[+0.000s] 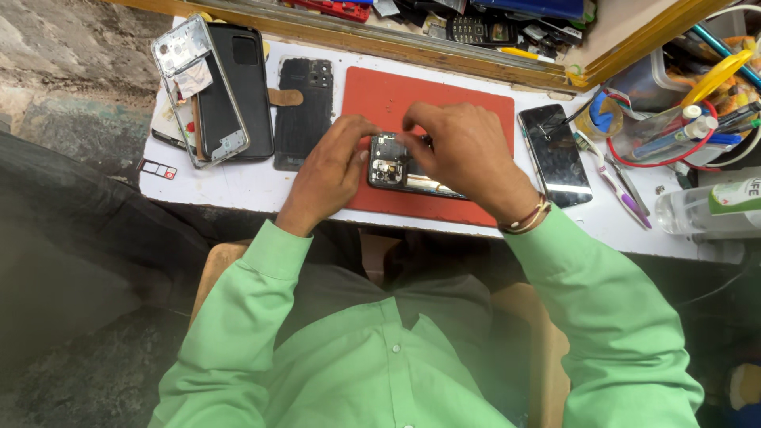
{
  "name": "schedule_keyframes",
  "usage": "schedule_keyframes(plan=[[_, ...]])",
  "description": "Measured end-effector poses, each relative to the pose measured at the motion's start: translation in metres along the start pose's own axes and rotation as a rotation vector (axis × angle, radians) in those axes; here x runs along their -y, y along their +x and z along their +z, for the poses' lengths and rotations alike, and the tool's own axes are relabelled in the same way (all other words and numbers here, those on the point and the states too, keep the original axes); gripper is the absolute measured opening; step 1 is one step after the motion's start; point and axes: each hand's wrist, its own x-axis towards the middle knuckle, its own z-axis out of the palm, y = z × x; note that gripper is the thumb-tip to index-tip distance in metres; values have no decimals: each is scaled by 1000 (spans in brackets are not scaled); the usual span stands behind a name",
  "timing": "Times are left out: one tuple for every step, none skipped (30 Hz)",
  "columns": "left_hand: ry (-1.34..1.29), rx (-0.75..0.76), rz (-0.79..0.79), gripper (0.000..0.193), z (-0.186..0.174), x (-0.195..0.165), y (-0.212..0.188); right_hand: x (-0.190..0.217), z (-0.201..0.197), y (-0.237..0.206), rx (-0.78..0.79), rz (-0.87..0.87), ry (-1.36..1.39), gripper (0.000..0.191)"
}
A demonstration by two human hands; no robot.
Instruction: The person uses a screwdriver to remove screws from a disassembled smartphone on a red mat, then picks up a black phone back cover and wipes it with a blue cloth. The person places the cover back on the table and continues handling the phone components.
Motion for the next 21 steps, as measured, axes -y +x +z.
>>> schedule_keyframes(plan=[[-33,11,-89,31,0,0,2,-1,-3,-2,-29,-126,112,26],[-62,20,-179,29,0,0,4,-2,-6,-3,-59,-256,226,36],[-53,7,-204,26,0,2,6,-1,-6,-3,-84,-386,343,46],[-47,-5,-226,24,1,4,10,-1,-5,-4,-53,-260,246,39],[-39,-16,-243,21,3,7,16,-1,-3,-3,-26,-135,146,32],[4,-21,-233,20,5,11,21,0,0,-2,4,-9,46,27],[47,-25,-226,18,9,16,27,-2,1,-3,-34,-97,135,33],[90,-32,-218,17,13,20,34,-5,2,-5,-73,-187,223,40],[119,-31,-219,16,16,25,44,-7,3,-5,-113,-282,313,47],[150,-28,-220,15,20,31,54,-7,6,-5,-127,-287,287,43],[176,-21,-220,14,24,36,62,-8,9,-5,-141,-287,259,38],[202,1,-247,14,27,40,70,-9,10,-5,-157,-285,229,34],[229,23,-272,14,29,44,77,-10,11,-5,-162,-258,224,36],[254,47,-299,14,32,47,83,-10,12,-5,-166,-229,220,38],[279,50,-300,15,35,49,90,-11,13,-6,-168,-201,215,40],[307,51,-305,17,37,50,95,-12,13,-6,-152,-215,264,39],[337,54,-316,19,38,51,98,-12,13,-6,-131,-229,318,39],[341,67,-350,20,40,50,100,-12,13,-7,-111,-242,371,40],[347,80,-379,21,42,50,104,-12,14,-7,-148,-233,353,39],[350,94,-405,22,43,49,107,-12,15,-8,-186,-222,333,39],[355,124,-409,24,45,48,110,-11,16,-9,-222,-209,310,40]])
